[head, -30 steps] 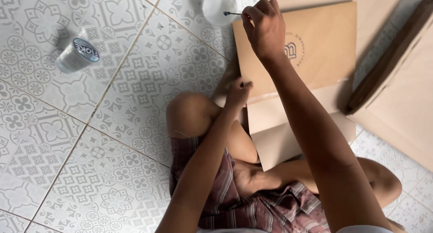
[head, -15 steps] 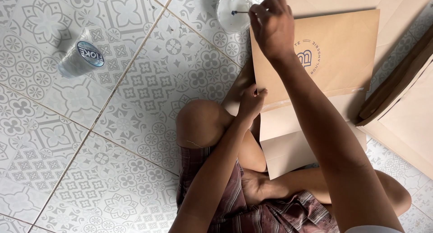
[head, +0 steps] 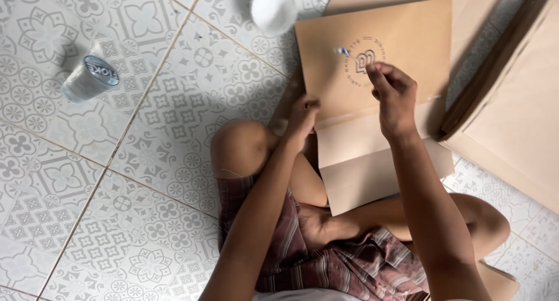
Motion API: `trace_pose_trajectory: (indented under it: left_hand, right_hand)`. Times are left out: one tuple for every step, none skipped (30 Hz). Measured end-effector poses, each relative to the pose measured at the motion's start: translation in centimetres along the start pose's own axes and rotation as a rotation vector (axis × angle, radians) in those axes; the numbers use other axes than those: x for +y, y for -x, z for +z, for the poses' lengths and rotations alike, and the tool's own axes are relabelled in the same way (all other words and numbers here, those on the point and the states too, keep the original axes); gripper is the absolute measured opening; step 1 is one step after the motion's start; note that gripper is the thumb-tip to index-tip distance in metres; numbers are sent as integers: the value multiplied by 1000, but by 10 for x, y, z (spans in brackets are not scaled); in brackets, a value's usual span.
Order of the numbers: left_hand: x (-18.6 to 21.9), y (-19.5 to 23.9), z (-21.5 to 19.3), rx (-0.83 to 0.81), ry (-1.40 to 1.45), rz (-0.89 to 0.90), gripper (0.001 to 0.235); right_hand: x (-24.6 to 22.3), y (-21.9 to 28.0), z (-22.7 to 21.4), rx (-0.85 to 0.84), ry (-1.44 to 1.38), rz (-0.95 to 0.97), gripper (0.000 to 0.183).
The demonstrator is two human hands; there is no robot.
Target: The person sits on the floor and uses a small brush to apply white glue along the edge of a flat cardboard piece. After applying the adhesive, they press the glued flap down firmly with their hands to secure it.
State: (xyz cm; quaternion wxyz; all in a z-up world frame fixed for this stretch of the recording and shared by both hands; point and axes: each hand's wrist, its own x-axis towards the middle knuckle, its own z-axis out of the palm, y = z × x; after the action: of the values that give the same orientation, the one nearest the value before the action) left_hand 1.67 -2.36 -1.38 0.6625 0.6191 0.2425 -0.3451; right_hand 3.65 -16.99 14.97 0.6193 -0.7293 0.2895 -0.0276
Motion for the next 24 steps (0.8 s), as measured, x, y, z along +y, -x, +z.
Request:
trace_pose_trajectory:
  left_hand:
    - [0, -1, -1, -14, -10, 1, 47]
    - [0, -2, -2, 3, -9, 24, 47]
    - [-2, -2, 1, 15, -10, 42, 47]
    - [4, 6, 0, -4, -20, 39, 47]
    - [13, 12, 0, 16, -32, 51, 45]
    - [22, 17, 0, 36, -44, 63, 44]
    - [21, 16, -2, 24, -54, 65, 44]
    - [20, 15, -3, 24, -46, 51, 44]
    - [19, 14, -4, 25, -37, 36, 46]
    - [22, 17, -2, 13, -45, 38, 46]
    - [24, 20, -2, 15, -13, 31, 47]
    - [26, 23, -1, 17, 19, 24, 48]
    - [28, 27, -3, 12, 10, 23, 48]
    - [30, 31, -5, 12, 16, 29, 49]
    - [34, 33, -7, 11, 19, 38, 49]
    - [37, 36, -5, 4, 8, 40, 49]
    - [40, 40, -4, -1, 9, 47, 48]
    - [42, 45, -5, -6, 11, 54, 47]
    - [36, 38, -8, -8, 5, 54, 47]
    - [30, 32, -11, -2, 6, 55, 47]
    - [27, 23, -16, 8, 9, 63, 47]
    - [28, 23, -15, 9, 6, 70, 47]
    - [27, 25, -16, 7, 6, 68, 47]
    - [26, 26, -17, 5, 6, 65, 47]
  right_hand:
    - [11, 5, -20, 17, -3, 0, 16]
    - [23, 11, -42, 46, 39, -10, 17]
    - [36, 19, -65, 80, 83, -15, 18]
    - [45, 26, -86, 102, 84, -11, 18]
    - [54, 31, -106, 138, 121, -24, 17]
    - [63, 37, -126, 174, 158, -36, 16]
    - [83, 38, -144, 189, 155, -35, 16]
    - [103, 40, -162, 245, 224, -88, 15]
    - [123, 42, -181, 299, 295, -141, 15]
    - [134, 41, -187, 314, 294, -139, 15]
    - [146, 39, -193, 340, 333, -190, 14]
    - [157, 37, -199, 365, 373, -240, 13]
    - [158, 36, -200, 374, 370, -235, 13]
    - [159, 34, -200, 398, 390, -274, 11]
    - [159, 32, -200, 425, 409, -315, 9]
    - [163, 26, -202, 436, 403, -310, 9]
    - [168, 22, -203, 459, 432, -349, 8]
    - [172, 19, -203, 483, 461, -387, 6]
    - [175, 17, -202, 487, 458, -383, 6]
    - [177, 15, -200, 488, 499, -426, 5]
    - [179, 8, -196, 486, 536, -476, 5]
    - [179, 6, -194, 489, 529, -479, 5]
    - [179, 7, -190, 486, 569, -502, 4]
    - [180, 7, -186, 482, 609, -525, 4]
